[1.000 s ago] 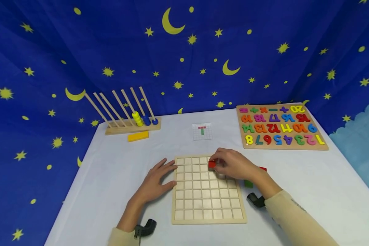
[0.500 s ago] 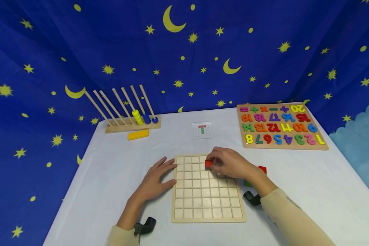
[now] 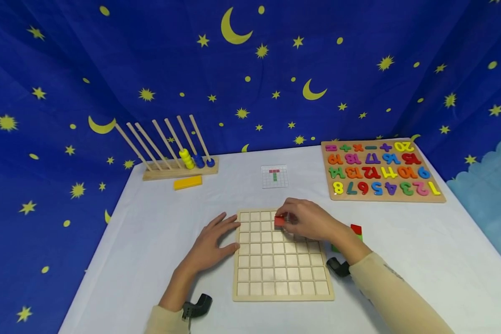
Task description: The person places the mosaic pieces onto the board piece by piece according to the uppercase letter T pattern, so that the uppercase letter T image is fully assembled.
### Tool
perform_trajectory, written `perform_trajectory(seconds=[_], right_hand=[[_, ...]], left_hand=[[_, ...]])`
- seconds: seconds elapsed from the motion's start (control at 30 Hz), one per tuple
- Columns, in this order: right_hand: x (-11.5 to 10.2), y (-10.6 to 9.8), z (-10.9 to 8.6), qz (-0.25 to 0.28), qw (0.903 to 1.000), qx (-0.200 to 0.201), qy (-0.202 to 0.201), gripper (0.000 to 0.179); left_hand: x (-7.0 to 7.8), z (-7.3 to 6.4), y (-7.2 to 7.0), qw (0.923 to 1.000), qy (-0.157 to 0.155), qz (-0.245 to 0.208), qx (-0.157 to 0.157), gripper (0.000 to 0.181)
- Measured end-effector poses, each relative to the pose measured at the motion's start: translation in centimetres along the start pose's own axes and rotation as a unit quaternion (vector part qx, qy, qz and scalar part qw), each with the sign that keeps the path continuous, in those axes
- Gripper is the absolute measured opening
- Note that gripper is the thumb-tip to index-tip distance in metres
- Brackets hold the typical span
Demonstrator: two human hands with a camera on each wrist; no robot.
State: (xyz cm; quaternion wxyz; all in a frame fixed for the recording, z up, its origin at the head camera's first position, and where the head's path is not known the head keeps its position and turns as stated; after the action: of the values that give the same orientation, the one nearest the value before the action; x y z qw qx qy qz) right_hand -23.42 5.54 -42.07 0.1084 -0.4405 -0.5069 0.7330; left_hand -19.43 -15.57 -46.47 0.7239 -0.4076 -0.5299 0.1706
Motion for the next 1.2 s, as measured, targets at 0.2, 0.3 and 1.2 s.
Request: perform_trajectory(seconds=[0.2,0.3,1.2], right_hand=[[-0.4,0.1,0.3,-0.004,1.0,-0.004,-0.006,0.023],[-0.4,0.1,0.5,-0.006,0.9999,0.0,-0.011,0.022],[-1.4,1.8,2.4,-0.016,0.9996,-0.019,-0.016,0.021]], left_hand=[[-0.1,0.0,0.1,1.0,-0.001,-0.001,0.0,0.057],[-0.3,0.0,0.2,1.0,-0.001,0.002,-0.001,0.057],[-0.7,0.2,0.3,0.9999,-0.015,0.0,-0.003,0.056]])
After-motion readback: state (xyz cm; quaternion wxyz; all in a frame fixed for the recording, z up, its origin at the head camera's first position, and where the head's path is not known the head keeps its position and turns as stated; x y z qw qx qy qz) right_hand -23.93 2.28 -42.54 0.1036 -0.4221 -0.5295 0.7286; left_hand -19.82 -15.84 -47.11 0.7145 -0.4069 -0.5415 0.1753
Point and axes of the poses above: each hand's wrist, its own z-axis towards the middle knuckle, its own y-axis out of the palm, x = y × z, the point moved 10 cm from there along z, towards the middle knuckle, and after that the axes turned 1 degree about -y, right-handed, at the moved point
